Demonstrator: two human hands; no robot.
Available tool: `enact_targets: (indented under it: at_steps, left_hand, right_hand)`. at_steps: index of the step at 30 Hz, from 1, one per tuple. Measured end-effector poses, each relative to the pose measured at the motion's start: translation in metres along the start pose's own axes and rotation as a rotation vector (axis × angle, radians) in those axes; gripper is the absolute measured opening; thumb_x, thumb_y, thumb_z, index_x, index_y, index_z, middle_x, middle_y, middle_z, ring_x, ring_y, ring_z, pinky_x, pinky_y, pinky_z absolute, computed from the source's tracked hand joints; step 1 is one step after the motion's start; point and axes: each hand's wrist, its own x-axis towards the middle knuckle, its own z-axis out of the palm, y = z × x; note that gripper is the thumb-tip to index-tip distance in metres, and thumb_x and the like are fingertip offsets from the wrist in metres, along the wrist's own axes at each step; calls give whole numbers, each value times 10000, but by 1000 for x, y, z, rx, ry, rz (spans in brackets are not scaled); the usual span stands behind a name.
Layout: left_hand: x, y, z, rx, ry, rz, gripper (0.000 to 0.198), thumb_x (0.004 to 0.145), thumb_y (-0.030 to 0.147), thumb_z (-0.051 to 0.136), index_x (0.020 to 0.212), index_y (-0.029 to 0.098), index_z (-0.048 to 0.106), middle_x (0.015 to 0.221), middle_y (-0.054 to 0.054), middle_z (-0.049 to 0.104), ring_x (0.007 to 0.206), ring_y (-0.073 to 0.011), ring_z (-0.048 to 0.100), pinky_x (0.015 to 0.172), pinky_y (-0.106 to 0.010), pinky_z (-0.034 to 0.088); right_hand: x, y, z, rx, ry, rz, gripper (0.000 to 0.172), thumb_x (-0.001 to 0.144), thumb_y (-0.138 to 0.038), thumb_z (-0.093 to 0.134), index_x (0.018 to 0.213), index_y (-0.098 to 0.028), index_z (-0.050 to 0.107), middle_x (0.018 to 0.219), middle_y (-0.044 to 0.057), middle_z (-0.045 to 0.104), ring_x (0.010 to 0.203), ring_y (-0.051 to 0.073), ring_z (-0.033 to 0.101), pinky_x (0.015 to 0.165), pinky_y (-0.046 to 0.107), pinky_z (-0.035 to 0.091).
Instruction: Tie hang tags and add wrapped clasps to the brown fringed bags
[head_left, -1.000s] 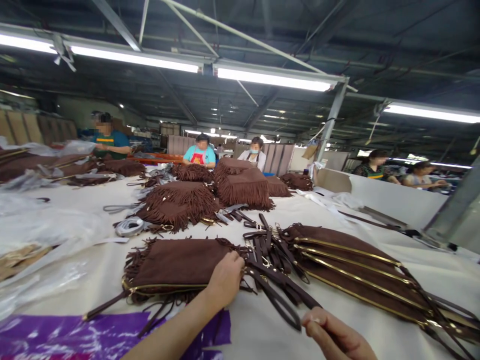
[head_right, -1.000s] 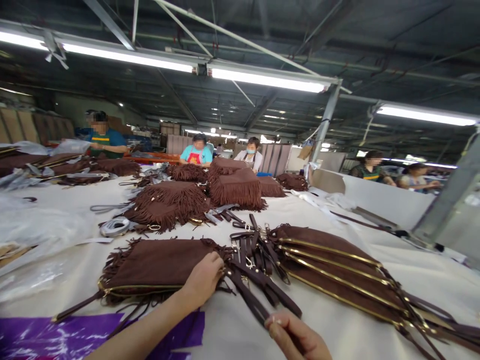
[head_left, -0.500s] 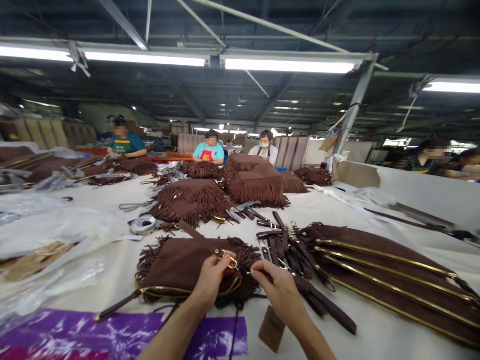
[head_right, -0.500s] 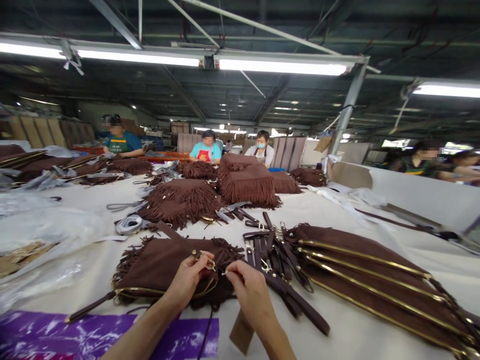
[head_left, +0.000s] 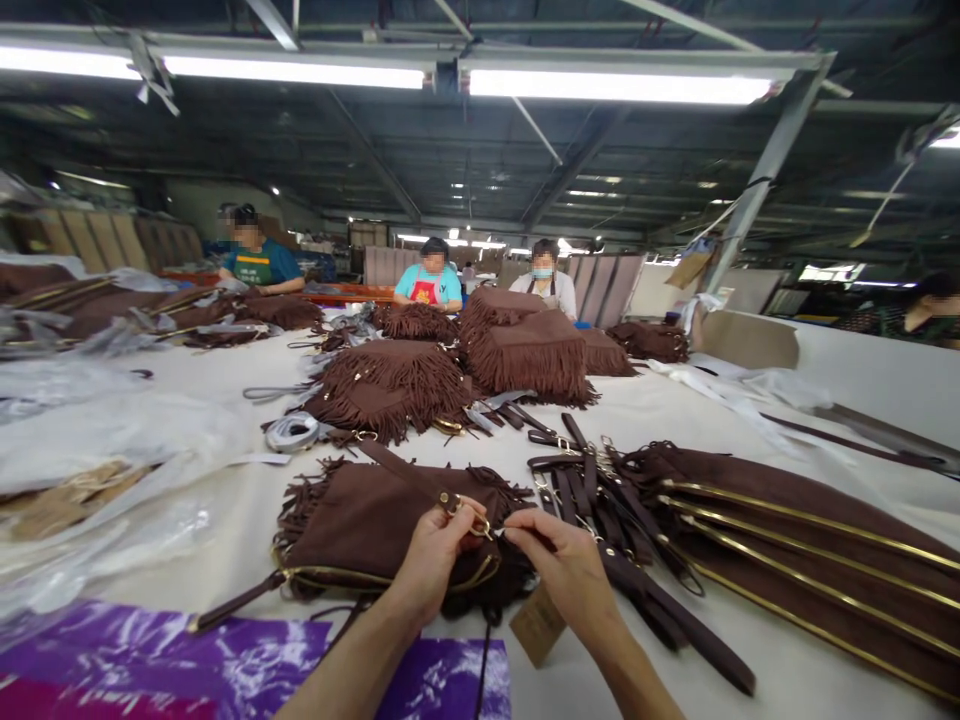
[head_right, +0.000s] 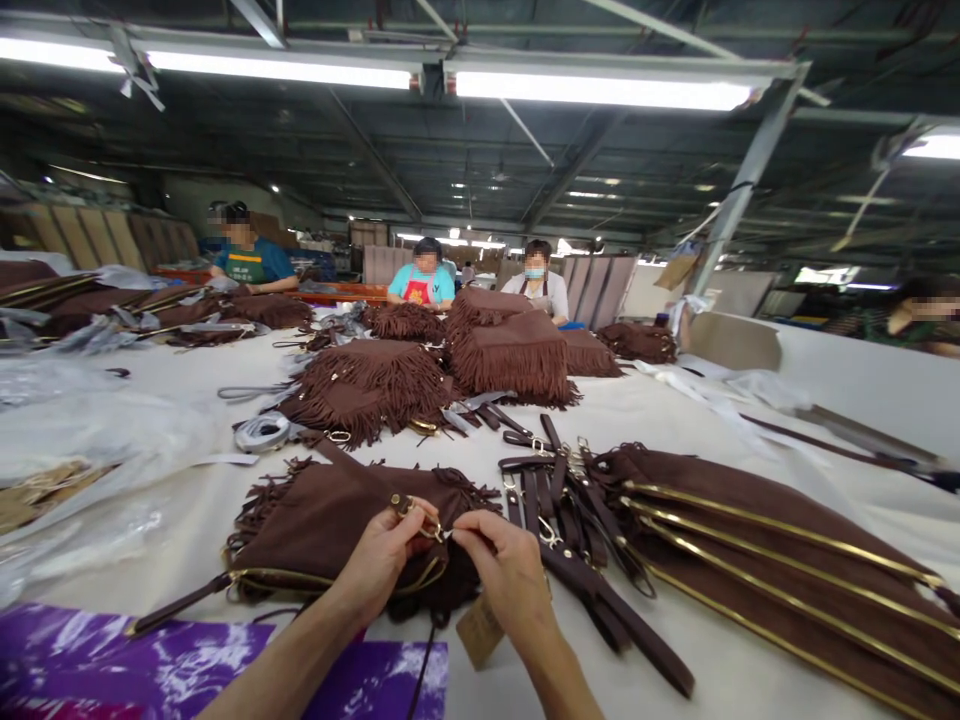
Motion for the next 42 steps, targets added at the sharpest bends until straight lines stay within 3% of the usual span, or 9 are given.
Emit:
enact_targets:
  at_steps: [16,22,26,30,34,38,40,42]
  left_hand:
    - [3,0,0,-4,12,4,456,610,518,805,819,123,718,744,-32,623,678,-137,531,657,-246,443]
    - [4,6,2,77,-8,4,436,643,500,779,856,121,753,769,-48,653,676,-135,529,631,-231,425]
    - [5,11,5,162,-33,-4,419,641,493,757,803,107,746,731,-46,646,644,-128,510,563,-215,389]
    - [11,8,10,250,-71,22,368,687,469,699,733,104,694,648,-18,599,563,-107,461,489,-210,355]
    - [17,1,13,271,-68,92,234,692,349,693,757,147,594,623,32,541,516,-91,455,448,-198,359]
    - [16,4,6,215,-29,30,288,704,370,683,728,186,462,657,31,534,568,-119,537,518,-230,452]
    - [11,10,-2,224,-74,-12,246,722,335,649,712,183,456,699,12,549,648,-138,568,597,-257,479]
    - [4,16,-9,394,-145,70,124,692,217,627,687,165,515,784,-13,567,740,-145,566,654,-249,459]
  right_hand:
    - [14,-8,-4,-118,-162,-153,198,892,-245,508,775,-235,668,773,15,638,734,191,579,689,292,430]
    - [21,-11,-2,64,-203,12,71,828,-265,576,807,-217,625,704,-22,618,675,166,549,661,278,397]
    - [26,0,-2,191,-283,144,248,770,-269,612,1003,-183,619,609,-70,542,567,132,472,562,248,346]
    - [28,8,-4,345,-438,205,203,747,-322,636,858,-156,670,664,-36,584,586,118,473,564,237,353]
    - [21,13,4,474,-482,277,257,745,-415,667,778,-167,607,648,-48,551,557,92,425,516,206,306]
    - [10,19,13,531,-472,362,344,756,-501,681,746,-192,531,590,-78,467,499,74,337,439,196,181]
    - [5,22,14,538,-474,402,387,730,-529,709,727,-196,511,580,-77,473,485,72,331,422,198,164]
    - [3,25,14,545,-473,431,409,706,-543,730,726,-197,513,585,-72,495,477,70,335,411,199,158]
